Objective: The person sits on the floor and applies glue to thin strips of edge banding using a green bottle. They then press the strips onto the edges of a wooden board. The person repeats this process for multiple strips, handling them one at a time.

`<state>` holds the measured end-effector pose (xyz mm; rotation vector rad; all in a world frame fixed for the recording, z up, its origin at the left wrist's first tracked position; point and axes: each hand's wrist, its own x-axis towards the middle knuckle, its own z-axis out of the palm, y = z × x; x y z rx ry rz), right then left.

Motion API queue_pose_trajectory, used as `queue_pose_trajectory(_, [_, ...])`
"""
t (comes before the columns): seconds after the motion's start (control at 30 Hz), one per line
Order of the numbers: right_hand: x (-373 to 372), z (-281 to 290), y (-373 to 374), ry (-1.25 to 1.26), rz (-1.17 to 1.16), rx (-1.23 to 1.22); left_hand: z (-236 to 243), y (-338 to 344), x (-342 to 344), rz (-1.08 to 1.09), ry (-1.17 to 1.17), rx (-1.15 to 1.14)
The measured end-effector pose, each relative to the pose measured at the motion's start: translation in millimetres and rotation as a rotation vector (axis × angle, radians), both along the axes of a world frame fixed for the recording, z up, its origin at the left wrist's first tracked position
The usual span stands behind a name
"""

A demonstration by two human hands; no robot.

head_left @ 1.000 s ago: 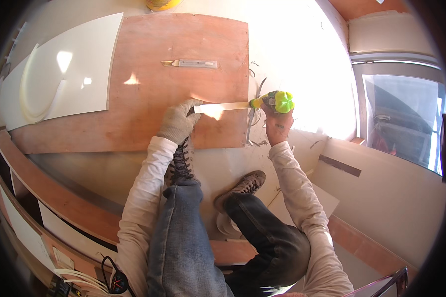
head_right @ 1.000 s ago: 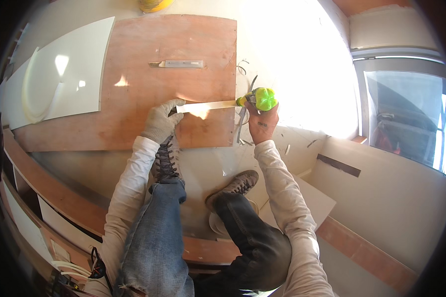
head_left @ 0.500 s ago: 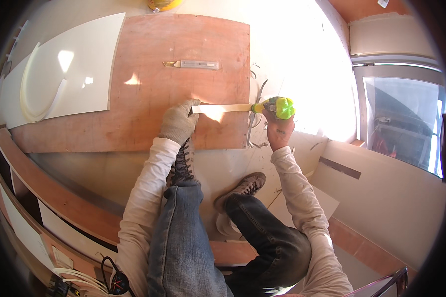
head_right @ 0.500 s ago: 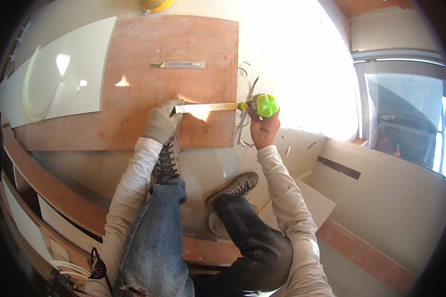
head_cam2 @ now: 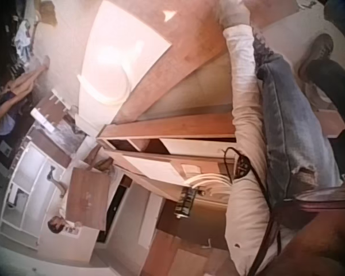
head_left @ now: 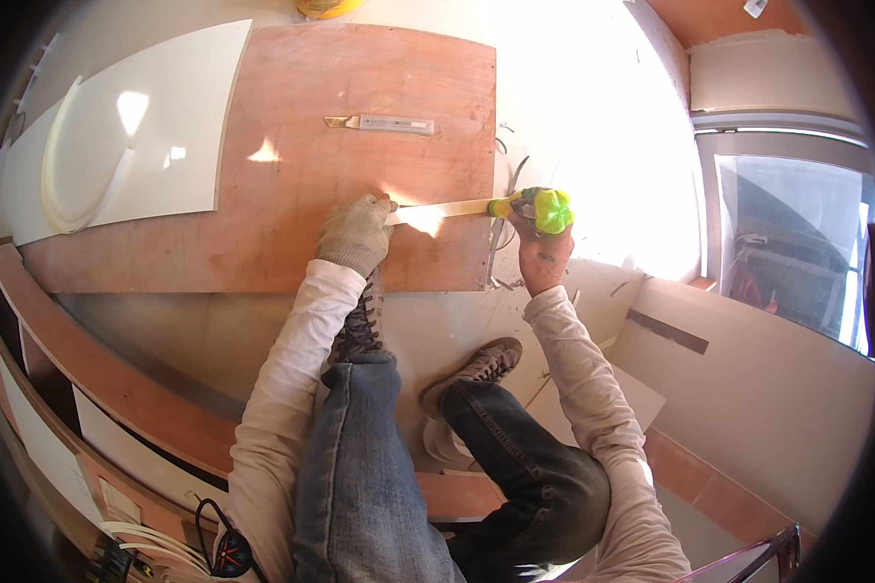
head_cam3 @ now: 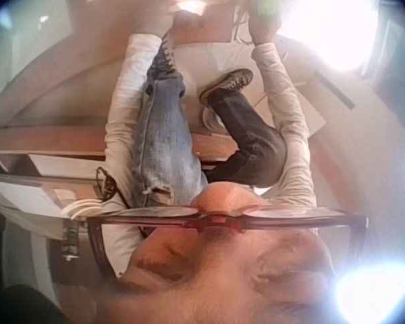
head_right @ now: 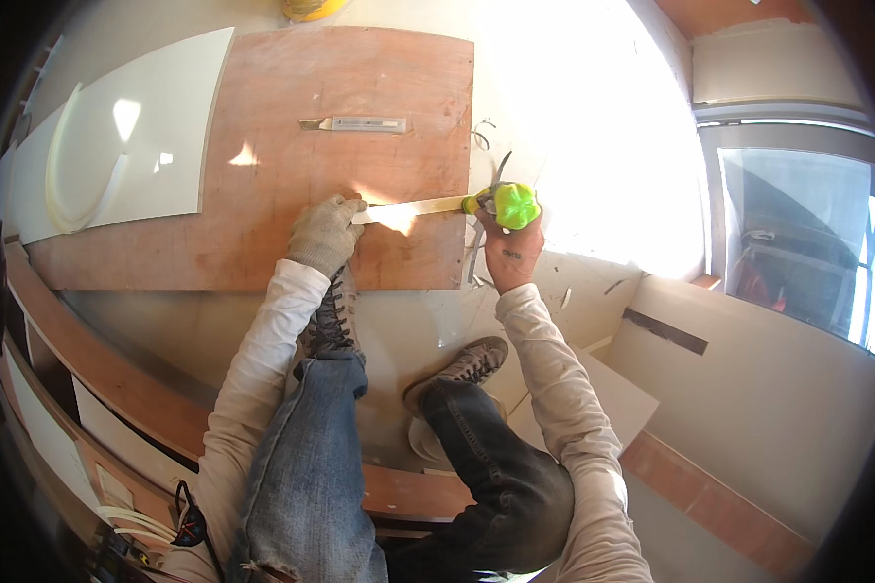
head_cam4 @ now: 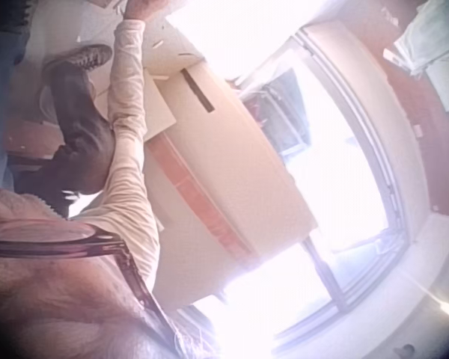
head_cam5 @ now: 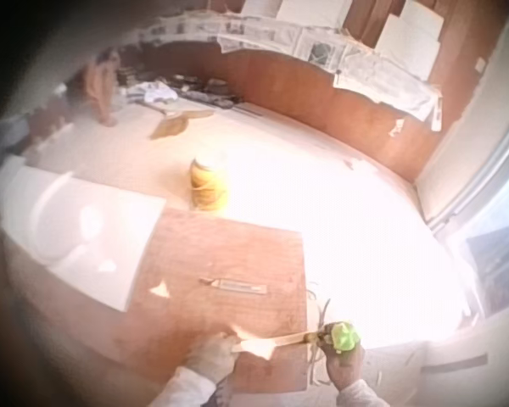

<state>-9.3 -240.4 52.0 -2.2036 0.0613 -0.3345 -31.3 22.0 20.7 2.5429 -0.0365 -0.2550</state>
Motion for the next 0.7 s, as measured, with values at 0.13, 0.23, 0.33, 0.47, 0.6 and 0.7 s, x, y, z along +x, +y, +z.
queue_pose_trajectory(0.13, [4.0,-5.2,2.2,-0.029,-0.004,0.080,2.0,-2.2,6.9,0.000,0.082,-0.034])
queue_pose_trajectory(0.23, [-1.9,-3.0,25.1,0.023,0.113,0.049,7.9,-1.6,8.5,-0.016,0.090,-0.051])
queue_pose_trajectory(0.33, [-1.4,-7.3,28.8,-0.002,0.115,-0.033,3.0,-2.9,7.6,-0.049,0.011,-0.016])
queue_pose_trajectory(0.47, [8.0,0.7,5.4,0.014,0.003,-0.036,-1.2,-6.5,11.6,-0.146,0.002,0.040])
queue_pose_trajectory(0.6, [9.4,1.6,-3.4,-0.003,-0.066,0.020,3.3,-20.2,17.2,-0.139,0.042,0.010])
queue_pose_trajectory(0.7, [7.7,-1.5,16.2,0.007,0.000,0.027,-5.5,-19.9,16.6,-0.132,0.038,0.005])
